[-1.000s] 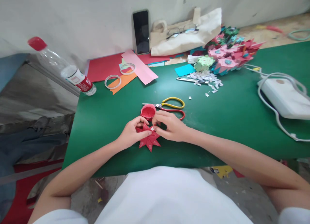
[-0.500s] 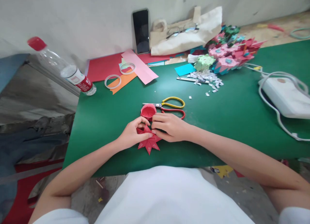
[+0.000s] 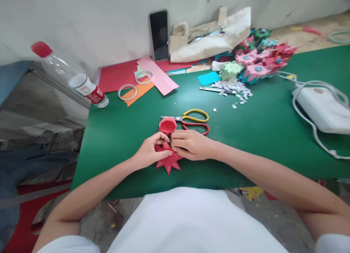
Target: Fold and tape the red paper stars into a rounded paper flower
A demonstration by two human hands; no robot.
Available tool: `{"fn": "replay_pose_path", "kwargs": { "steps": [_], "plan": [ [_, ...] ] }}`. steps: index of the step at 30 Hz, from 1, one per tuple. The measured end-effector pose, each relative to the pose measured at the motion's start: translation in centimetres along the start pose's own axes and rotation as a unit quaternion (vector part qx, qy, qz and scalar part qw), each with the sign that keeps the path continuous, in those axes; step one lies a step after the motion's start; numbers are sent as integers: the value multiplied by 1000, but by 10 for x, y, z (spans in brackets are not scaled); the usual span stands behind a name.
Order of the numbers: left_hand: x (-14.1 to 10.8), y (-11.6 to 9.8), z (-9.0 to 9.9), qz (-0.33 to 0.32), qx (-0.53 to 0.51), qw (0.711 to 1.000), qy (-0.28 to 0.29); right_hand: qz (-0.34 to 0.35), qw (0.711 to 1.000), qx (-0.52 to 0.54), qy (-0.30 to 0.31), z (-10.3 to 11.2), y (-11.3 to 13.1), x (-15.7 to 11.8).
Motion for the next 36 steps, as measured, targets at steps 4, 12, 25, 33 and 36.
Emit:
{"fn": "replay_pose_path", "kwargs": {
  "steps": [4,12,25,33,36],
  "plan": [
    [0,0,1,0,5,1000,-2,-3,1000,6,5,1,-3,-1],
    [0,1,0,-1,12,1000,2,-8,1000,15,7,1,-3,-1],
    [1,0,0,-4,-1,1000,3,3,1000,5,10,-1,-1,-1],
    [0,-1,0,-11,16,1000,7,-8,999,35,21,0,-3,-1],
    [0,-1,-1,-7,19,1000,10,-21,998,56,31,-1,-5,-2]
  ]
}}
Point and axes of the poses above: each hand's wrist, its own x-axis towards the middle knuckle, its own z-axis out of the back of the hand, y = z × x, the point moved 9 cm from there along x, towards the middle knuckle, and after that the axes turned 4 degrees about -y, right-handed, at the moved point
